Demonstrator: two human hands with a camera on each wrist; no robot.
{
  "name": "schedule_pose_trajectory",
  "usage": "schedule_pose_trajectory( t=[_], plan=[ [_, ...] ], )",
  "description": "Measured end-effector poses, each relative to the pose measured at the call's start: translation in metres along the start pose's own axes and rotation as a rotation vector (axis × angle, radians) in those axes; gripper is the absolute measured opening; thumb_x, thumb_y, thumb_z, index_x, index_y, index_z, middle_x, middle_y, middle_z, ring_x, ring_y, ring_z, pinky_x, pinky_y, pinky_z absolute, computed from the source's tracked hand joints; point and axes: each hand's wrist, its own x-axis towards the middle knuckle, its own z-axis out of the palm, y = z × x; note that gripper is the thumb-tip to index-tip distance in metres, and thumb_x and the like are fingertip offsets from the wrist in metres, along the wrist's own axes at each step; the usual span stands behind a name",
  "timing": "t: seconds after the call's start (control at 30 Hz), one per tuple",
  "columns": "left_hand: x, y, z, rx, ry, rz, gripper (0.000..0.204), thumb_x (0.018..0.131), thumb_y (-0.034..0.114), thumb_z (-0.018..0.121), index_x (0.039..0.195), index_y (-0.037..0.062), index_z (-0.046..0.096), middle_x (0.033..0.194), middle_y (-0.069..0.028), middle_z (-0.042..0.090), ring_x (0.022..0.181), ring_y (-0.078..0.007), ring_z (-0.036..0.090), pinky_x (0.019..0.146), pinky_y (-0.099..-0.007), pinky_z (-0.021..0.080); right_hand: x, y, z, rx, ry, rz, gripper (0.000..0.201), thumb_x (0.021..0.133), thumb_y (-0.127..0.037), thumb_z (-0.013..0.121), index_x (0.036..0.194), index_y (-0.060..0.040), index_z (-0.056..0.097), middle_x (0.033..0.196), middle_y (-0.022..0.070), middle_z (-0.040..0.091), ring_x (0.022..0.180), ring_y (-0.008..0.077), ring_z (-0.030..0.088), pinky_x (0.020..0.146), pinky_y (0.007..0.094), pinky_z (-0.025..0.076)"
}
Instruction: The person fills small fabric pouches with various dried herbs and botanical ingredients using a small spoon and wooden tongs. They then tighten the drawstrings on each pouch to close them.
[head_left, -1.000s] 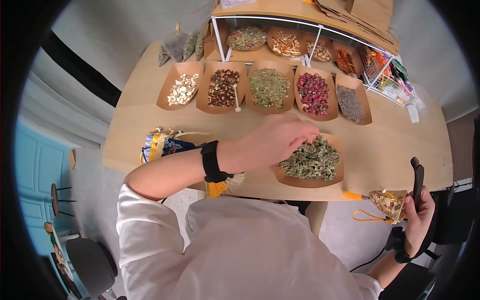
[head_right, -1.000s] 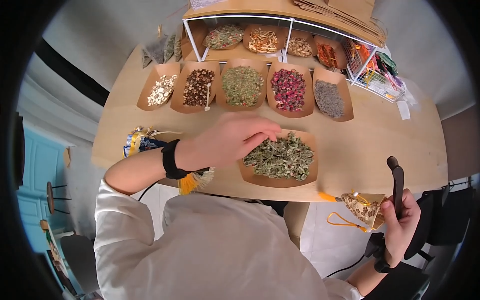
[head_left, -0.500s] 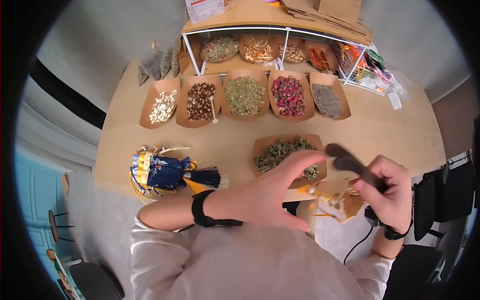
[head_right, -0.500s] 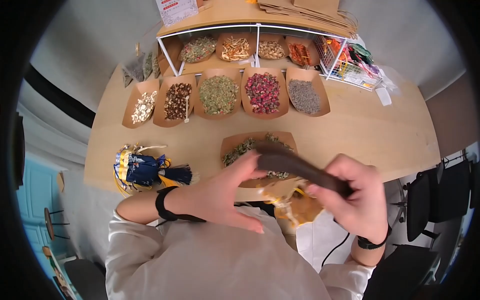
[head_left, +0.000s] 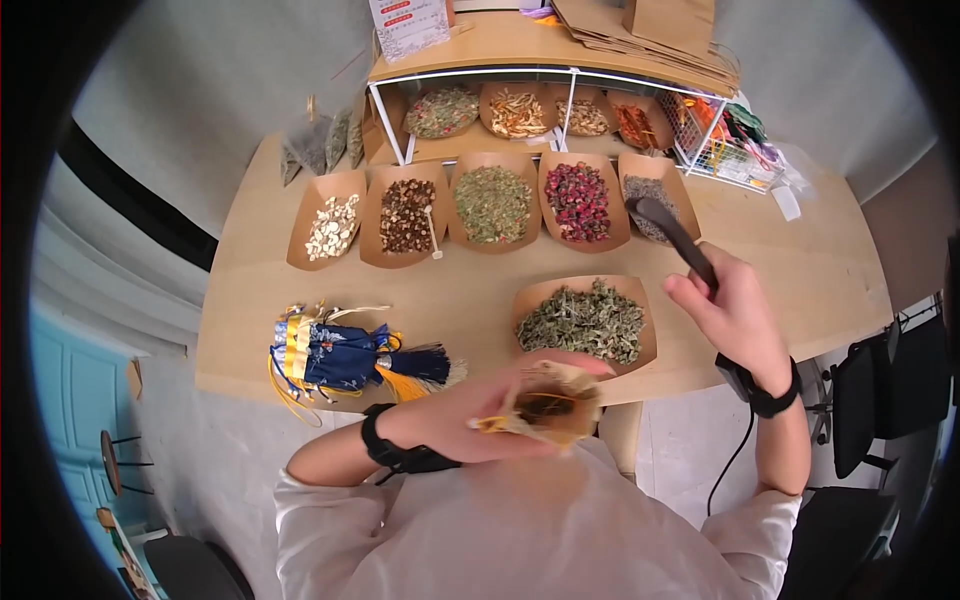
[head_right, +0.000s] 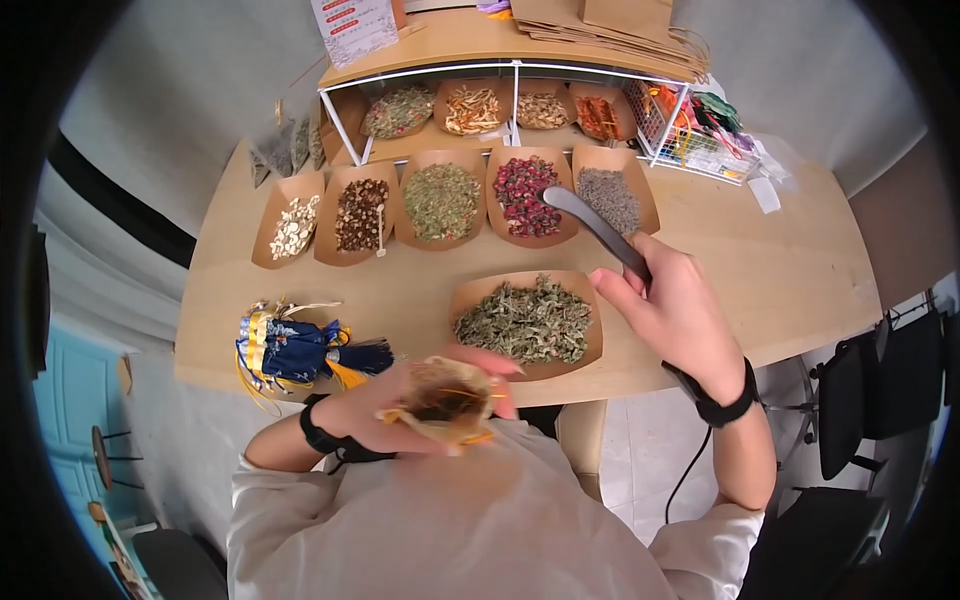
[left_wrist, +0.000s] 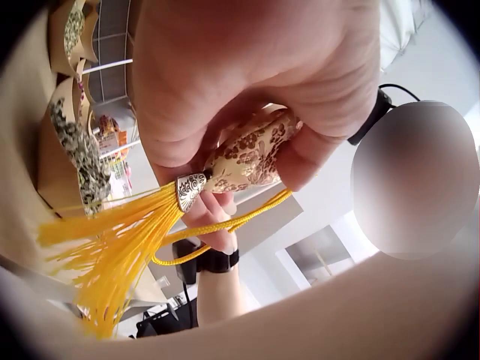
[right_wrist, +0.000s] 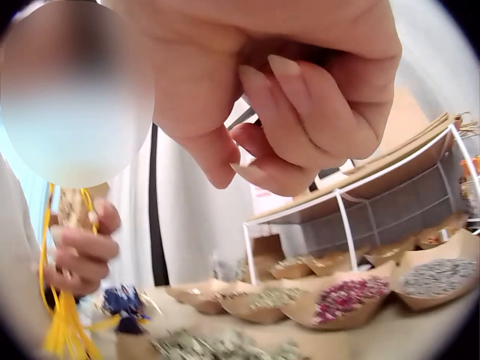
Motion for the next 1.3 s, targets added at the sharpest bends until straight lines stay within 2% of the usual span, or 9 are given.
schedule_pose_trajectory(
  t=[0.03, 0.07, 0.13, 0.27, 0.57, 0.6, 0.73, 0.87, 1.3],
  plan=[
    [-0.007, 0.005, -0.002, 0.027, 0.019, 0.038, 0.080, 0.085, 0.009, 0.081, 0.152, 0.0032, 0.038, 0.132, -0.0076, 0.061, 0.128, -0.0209, 0.057, 0.106, -0.0372, 0.049, 0.005, 0.010, 0.006, 0.002, 0.003, 0.002, 0.039, 0.092, -0.025, 0.075, 0.075, -0.0006, 0.050, 0.063, 0.0094, 0.051, 0.057, 0.0185, 0.050, 0.056, 0.0364, 0.043],
    [-0.025, 0.017, -0.002, -0.401, 0.149, -0.115, 0.089, 0.079, 0.005, 0.082, 0.154, 0.0038, 0.034, 0.129, -0.0086, 0.061, 0.125, -0.0241, 0.058, 0.104, -0.0390, 0.050, 0.010, 0.023, 0.014, -0.074, -0.018, -0.038, 0.036, 0.091, -0.023, 0.075, 0.076, -0.0002, 0.051, 0.065, 0.0130, 0.054, 0.059, 0.0261, 0.054, 0.059, 0.0403, 0.044],
    [-0.039, 0.026, -0.005, -0.462, 0.270, -0.132, 0.090, 0.075, 0.008, 0.082, 0.152, 0.0040, 0.036, 0.129, -0.0161, 0.057, 0.120, -0.0292, 0.059, 0.088, -0.0429, 0.057, 0.017, 0.032, 0.023, -0.189, -0.070, -0.060, 0.031, 0.088, -0.021, 0.075, 0.079, 0.0007, 0.055, 0.072, 0.0207, 0.062, 0.072, 0.0438, 0.062, 0.067, 0.0503, 0.047],
    [-0.050, 0.022, -0.011, -0.632, 0.397, -0.041, 0.088, 0.075, 0.013, 0.077, 0.152, 0.0039, 0.036, 0.123, -0.0204, 0.058, 0.116, -0.0326, 0.059, 0.071, -0.0430, 0.059, 0.035, 0.048, 0.046, -0.190, -0.067, -0.140, 0.029, 0.089, -0.020, 0.074, 0.079, 0.0010, 0.055, 0.074, 0.0234, 0.062, 0.075, 0.0460, 0.063, 0.069, 0.0515, 0.048],
    [-0.048, 0.015, -0.014, -0.528, 0.425, 0.069, 0.096, 0.072, 0.012, 0.076, 0.155, 0.0044, 0.031, 0.107, -0.0138, 0.057, 0.108, -0.0300, 0.058, 0.068, -0.0407, 0.059, 0.024, 0.064, 0.041, -0.121, -0.163, -0.100, 0.021, 0.085, -0.008, 0.067, 0.076, 0.0004, 0.051, 0.071, 0.0275, 0.058, 0.071, 0.0474, 0.059, 0.067, 0.0506, 0.047],
    [-0.046, 0.019, -0.011, -0.577, 0.476, 0.053, 0.104, 0.067, 0.017, 0.087, 0.155, 0.0046, 0.032, 0.105, -0.0105, 0.055, 0.107, -0.0279, 0.057, 0.067, -0.0395, 0.059, 0.016, 0.068, 0.035, -0.130, -0.157, -0.093, 0.021, 0.085, -0.008, 0.067, 0.076, 0.0004, 0.051, 0.071, 0.0275, 0.058, 0.071, 0.0474, 0.059, 0.067, 0.0506, 0.047],
    [-0.052, 0.014, -0.015, -0.619, 0.496, -0.002, 0.119, 0.055, 0.029, 0.102, 0.152, 0.0053, 0.036, 0.113, -0.0091, 0.054, 0.107, -0.0239, 0.057, 0.066, -0.0359, 0.058, -0.024, 0.108, 0.011, -0.069, -0.074, 0.076, 0.023, 0.086, -0.006, 0.065, 0.074, -0.0013, 0.046, 0.062, 0.0192, 0.052, 0.060, 0.0316, 0.059, 0.060, 0.0440, 0.046],
    [-0.058, 0.001, -0.023, -0.638, 0.373, 0.062, 0.116, 0.058, 0.029, 0.101, 0.149, 0.0027, 0.035, 0.119, -0.0071, 0.050, 0.110, -0.0189, 0.054, 0.073, -0.0360, 0.055, -0.060, 0.144, -0.020, 0.178, 0.032, 0.306, 0.024, 0.087, -0.002, 0.063, 0.072, -0.0054, 0.044, 0.058, 0.0045, 0.052, 0.052, 0.0120, 0.056, 0.049, 0.0330, 0.045],
    [-0.062, -0.003, -0.019, -0.579, 0.559, 0.042, 0.104, 0.056, 0.019, 0.099, 0.142, 0.0094, 0.041, 0.144, -0.0098, 0.042, 0.116, -0.0174, 0.052, 0.081, -0.0322, 0.050, -0.018, 0.249, -0.067, 0.147, 0.327, 0.439, 0.023, 0.084, 0.003, 0.065, 0.072, -0.0039, 0.046, 0.057, 0.0085, 0.059, 0.045, 0.0171, 0.060, 0.042, 0.0302, 0.049]
  ],
)
